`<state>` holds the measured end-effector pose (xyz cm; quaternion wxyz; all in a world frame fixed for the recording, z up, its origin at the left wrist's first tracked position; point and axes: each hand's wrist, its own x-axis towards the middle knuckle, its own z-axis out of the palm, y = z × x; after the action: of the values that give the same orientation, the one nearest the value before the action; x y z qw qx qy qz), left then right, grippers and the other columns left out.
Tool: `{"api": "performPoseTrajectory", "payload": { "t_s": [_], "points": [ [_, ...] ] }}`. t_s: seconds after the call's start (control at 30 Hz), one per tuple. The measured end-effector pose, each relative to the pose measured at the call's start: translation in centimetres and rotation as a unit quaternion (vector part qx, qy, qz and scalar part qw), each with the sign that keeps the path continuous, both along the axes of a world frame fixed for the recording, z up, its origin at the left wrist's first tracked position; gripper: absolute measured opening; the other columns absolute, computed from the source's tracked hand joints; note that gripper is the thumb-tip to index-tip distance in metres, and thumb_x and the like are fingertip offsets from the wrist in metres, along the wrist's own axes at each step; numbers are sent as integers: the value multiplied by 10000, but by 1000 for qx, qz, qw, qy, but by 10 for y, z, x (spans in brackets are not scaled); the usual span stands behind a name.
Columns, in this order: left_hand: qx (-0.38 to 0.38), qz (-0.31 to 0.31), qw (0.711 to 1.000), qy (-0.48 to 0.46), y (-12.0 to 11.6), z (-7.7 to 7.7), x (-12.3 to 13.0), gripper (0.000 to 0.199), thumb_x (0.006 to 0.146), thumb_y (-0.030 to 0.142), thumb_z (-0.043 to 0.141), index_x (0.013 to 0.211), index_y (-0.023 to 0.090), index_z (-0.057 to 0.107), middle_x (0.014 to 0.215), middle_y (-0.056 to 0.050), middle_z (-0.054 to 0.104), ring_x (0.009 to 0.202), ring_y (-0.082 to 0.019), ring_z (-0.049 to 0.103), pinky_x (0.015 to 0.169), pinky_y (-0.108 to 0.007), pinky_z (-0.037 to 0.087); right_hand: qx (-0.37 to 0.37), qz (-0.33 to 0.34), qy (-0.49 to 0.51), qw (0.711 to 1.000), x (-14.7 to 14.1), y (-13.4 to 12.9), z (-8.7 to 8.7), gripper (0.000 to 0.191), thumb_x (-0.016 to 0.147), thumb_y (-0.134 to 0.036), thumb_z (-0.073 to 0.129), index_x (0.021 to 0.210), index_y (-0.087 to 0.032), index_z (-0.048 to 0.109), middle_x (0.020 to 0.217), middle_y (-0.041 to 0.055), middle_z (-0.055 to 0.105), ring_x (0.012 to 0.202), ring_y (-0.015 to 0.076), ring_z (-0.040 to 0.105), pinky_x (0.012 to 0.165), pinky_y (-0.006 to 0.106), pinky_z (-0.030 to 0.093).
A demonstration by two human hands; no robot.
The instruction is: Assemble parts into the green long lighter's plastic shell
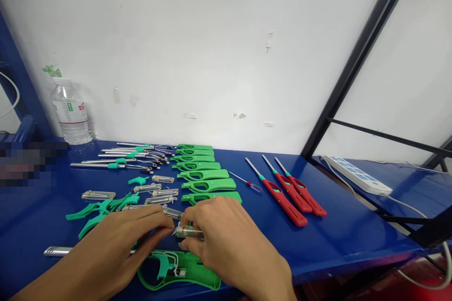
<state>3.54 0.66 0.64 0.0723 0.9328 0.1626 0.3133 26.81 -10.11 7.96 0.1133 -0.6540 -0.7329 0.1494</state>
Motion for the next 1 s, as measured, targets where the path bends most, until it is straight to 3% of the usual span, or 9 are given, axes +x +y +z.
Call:
{"api": "performPoseTrajectory", "payload": {
  "t_s": [0.2, 0.47, 0.8, 1.0],
  "points": [
    [12, -8, 1000, 5, 0, -4, -1, 381, 1207, 81, 570, 1025, 290, 831, 936, 51, 869, 773, -172, 867, 697, -314, 552, -2, 6, 2, 1000, 1, -1, 3, 123, 1082, -254, 1062, 1051, -281, 946, 995, -18, 931, 928, 229, 816, 785, 343, 385],
    [14, -2, 999, 29, 1, -14, -3, 391, 1158, 44, 561, 1015, 295, 825, 956, 17, 877, 771, -218, 861, 655, -367, 479, -3, 28, 16, 999, 4, 1, 2, 196, 1062, -224, 1087, 984, -278, 916, 961, -45, 917, 902, 203, 797, 773, 336, 386],
    [-1, -20, 999, 35, 0, -18, -3, 418, 1160, 22, 549, 1031, 287, 846, 979, 4, 878, 798, -220, 866, 690, -361, 497, 2, 45, 13, 999, 6, 2, 1, 165, 1056, -278, 1117, 1051, -268, 952, 1016, -27, 951, 952, 222, 847, 804, 331, 419],
    [-25, -20, 999, 39, 10, -17, -6, 348, 1210, 84, 618, 1149, 317, 869, 1045, 32, 911, 896, -208, 894, 786, -316, 555, -27, 5, 5, 1000, 0, -1, 4, 159, 1075, -363, 1106, 1145, -277, 992, 1027, 5, 959, 974, 254, 853, 801, 347, 407]
  ]
}}
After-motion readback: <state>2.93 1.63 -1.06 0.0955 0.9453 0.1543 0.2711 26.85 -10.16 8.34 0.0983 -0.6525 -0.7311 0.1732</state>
